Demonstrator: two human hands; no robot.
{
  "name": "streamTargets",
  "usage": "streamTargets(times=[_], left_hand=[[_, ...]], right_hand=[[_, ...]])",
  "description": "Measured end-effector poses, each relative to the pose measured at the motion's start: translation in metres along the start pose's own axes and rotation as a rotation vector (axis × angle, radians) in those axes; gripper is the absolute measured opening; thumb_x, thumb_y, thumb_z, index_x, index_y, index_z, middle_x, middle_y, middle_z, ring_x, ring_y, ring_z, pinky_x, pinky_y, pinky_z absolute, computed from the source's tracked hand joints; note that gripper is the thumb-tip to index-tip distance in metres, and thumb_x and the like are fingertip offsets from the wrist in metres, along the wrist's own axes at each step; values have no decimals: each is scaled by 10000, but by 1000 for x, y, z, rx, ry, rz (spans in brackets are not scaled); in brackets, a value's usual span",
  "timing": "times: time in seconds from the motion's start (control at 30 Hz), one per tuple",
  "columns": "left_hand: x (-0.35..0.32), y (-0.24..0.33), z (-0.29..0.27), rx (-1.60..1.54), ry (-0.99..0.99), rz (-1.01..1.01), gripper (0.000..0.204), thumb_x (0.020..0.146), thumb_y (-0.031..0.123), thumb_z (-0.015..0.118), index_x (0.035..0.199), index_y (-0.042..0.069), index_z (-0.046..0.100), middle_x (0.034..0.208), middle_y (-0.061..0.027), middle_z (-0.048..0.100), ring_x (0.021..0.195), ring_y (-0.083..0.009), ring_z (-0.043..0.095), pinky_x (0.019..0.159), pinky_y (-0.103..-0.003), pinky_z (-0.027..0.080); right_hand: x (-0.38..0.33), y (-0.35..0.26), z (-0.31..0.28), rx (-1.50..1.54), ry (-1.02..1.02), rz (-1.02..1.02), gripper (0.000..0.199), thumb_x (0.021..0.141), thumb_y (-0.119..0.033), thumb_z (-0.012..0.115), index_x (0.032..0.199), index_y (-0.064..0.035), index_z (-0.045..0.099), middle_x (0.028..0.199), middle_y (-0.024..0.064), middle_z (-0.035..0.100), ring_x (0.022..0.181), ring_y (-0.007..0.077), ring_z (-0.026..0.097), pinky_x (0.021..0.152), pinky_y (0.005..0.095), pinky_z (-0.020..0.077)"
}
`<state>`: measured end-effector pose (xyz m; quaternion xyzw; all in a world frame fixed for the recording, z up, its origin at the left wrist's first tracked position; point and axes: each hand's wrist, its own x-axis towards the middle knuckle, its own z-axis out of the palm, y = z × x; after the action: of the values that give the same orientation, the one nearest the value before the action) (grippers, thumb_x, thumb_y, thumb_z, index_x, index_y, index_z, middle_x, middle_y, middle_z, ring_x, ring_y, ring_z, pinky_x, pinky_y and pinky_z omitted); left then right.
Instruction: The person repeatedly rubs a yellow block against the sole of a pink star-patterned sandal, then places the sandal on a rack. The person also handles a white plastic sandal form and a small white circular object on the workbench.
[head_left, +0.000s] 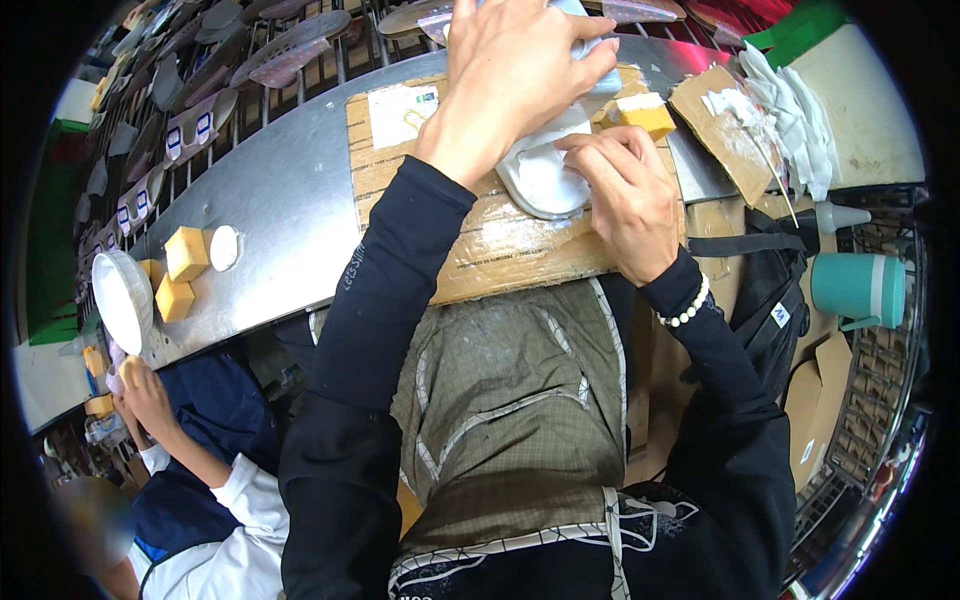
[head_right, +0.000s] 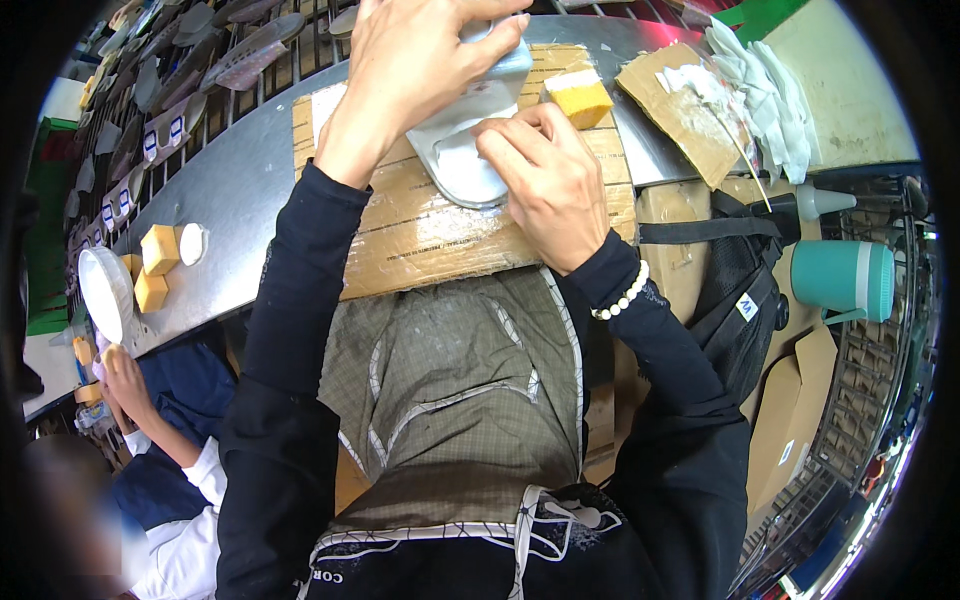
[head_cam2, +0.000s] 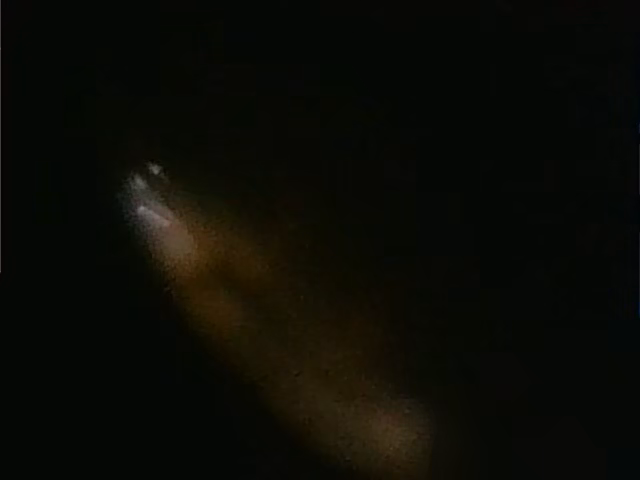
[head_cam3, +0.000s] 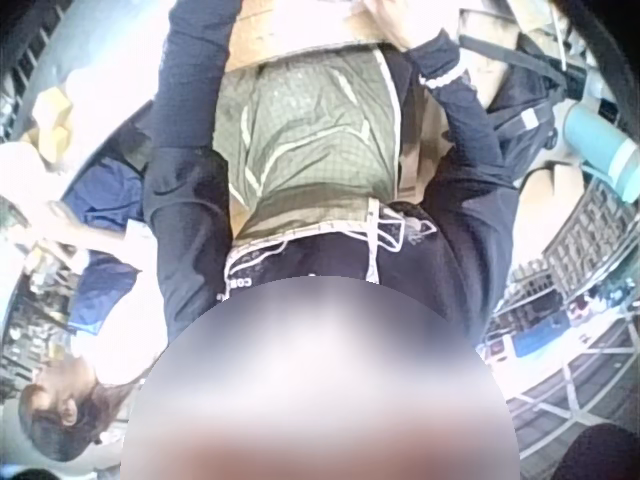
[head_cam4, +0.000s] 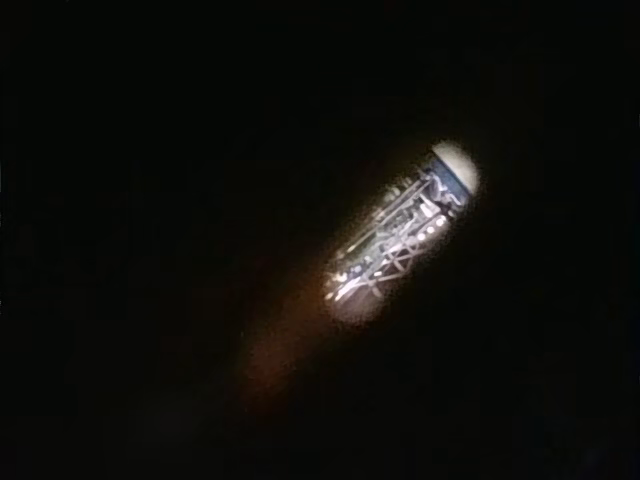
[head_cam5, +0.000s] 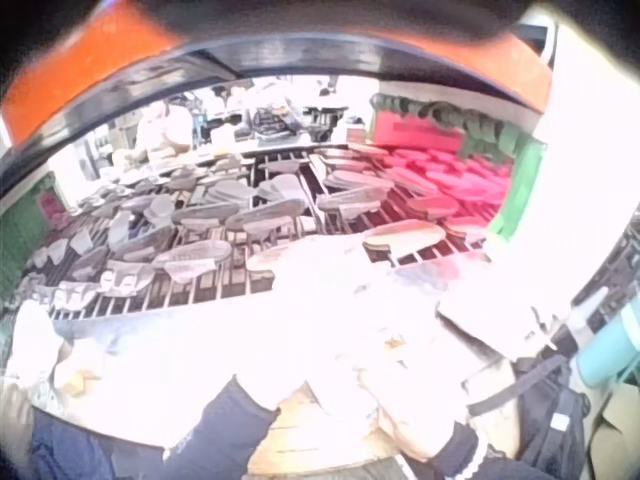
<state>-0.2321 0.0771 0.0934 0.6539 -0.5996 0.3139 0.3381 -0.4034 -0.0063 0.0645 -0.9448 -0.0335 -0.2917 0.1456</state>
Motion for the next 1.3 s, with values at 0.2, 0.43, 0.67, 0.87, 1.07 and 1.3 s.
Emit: streamTargets(times=[0.2,0.43,0.67,0.87,1.07,1.3], left_hand=[[0,1,2,24,-22,-4,320,808,263,714,1098,127,715,1128,-122,655,1087,-324,609,939,-462,465],[1,8,2,71,-45,-41,275,831,266,706,1073,137,730,1125,-121,667,1074,-310,623,930,-457,477],[6,7,5,85,-55,-51,220,845,288,697,1003,146,756,1063,-115,701,1018,-285,661,904,-439,502],[6,8,2,-9,-63,-152,235,831,304,707,994,142,757,1067,-112,704,1014,-285,664,908,-440,498],[3,9,-1,11,-64,-137,248,836,310,700,1027,157,743,1093,-96,689,1021,-283,645,894,-446,483],[5,10,-3,-25,-68,-129,226,839,292,686,1018,160,731,1064,-94,684,986,-294,649,862,-440,492]], right_hand=[[1,9,1,-21,64,-83,339,658,39,650,980,-68,652,935,47,669,946,258,606,820,371,524],[8,20,-2,192,-3,-8,212,709,60,613,883,-56,576,792,85,630,872,280,617,773,387,514],[10,24,-9,284,-60,3,196,707,55,609,864,-52,562,769,86,616,867,285,613,768,388,508],[0,12,-7,172,8,-33,240,675,75,610,877,-46,564,812,82,584,900,280,600,766,383,507],[-8,4,-8,170,20,28,256,672,84,609,893,-40,575,861,88,616,868,289,606,768,382,508],[-16,0,-10,237,19,82,275,676,103,594,923,-18,600,876,90,630,859,292,626,775,371,512]])
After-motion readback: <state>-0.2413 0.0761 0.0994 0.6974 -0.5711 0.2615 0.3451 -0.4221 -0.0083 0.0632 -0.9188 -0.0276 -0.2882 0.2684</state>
